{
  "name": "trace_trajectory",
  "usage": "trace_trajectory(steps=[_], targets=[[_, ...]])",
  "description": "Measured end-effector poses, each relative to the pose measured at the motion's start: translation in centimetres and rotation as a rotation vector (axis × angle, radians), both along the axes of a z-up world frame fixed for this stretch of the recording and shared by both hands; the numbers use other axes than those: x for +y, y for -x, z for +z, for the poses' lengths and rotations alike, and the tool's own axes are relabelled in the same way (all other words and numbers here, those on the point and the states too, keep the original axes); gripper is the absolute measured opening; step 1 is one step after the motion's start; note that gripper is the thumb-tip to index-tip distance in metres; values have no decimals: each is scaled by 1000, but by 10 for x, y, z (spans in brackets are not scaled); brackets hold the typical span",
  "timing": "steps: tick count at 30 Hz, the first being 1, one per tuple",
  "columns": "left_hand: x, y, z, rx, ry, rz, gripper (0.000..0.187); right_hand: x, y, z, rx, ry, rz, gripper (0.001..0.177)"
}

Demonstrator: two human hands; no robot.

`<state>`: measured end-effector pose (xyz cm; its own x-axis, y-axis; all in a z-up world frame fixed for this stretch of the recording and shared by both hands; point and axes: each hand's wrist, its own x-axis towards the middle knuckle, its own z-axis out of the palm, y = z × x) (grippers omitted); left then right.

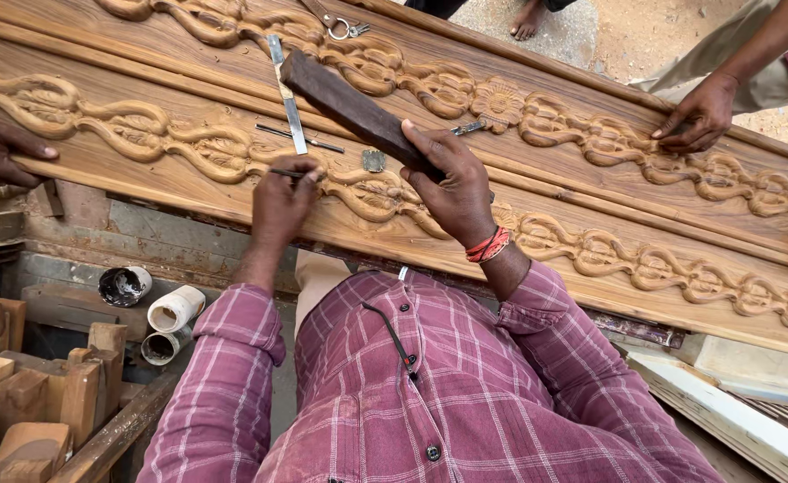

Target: The person carves intricate floral patterns into a long wooden panel using a chisel and a wooden mallet. They repeatedly strike the chisel to shape the wood and occasionally wipe away wood shavings with their hand.

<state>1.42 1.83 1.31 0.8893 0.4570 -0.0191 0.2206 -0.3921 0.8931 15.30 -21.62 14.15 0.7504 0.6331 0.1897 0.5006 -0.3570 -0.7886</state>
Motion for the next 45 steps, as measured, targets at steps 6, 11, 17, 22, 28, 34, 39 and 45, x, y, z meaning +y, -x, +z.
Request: trace_trajectory(steps=[6, 11, 17, 22, 28, 34, 39, 45], targets=[[-3, -6, 3, 17, -221, -55, 13, 8, 8, 7, -143, 1, 97, 53], [-6, -6, -3, 36, -565, -102, 10, 20, 10, 11, -381, 117, 228, 44], [-7, -4, -17, 2, -536, -78, 11, 27, 18, 9, -527, 224, 244, 47], [-20, -2, -7, 418, -556, -195, 18, 17, 15, 1, -514, 297, 223, 48], [-36, 23, 4, -20, -411, -119, 14, -43, 12, -22, -27, 30, -36, 55], [-56, 16, -4, 152, 271, -214, 12, -117, 20, -34, 36, 99, -353, 61], [-98, 1, -7, 24, 154, 51, 8, -150, 43, -38, 118, 134, -450, 61], [-99, -22, -2, 67, 398, -177, 11, -162, 79, -34, 181, 121, -535, 61]])
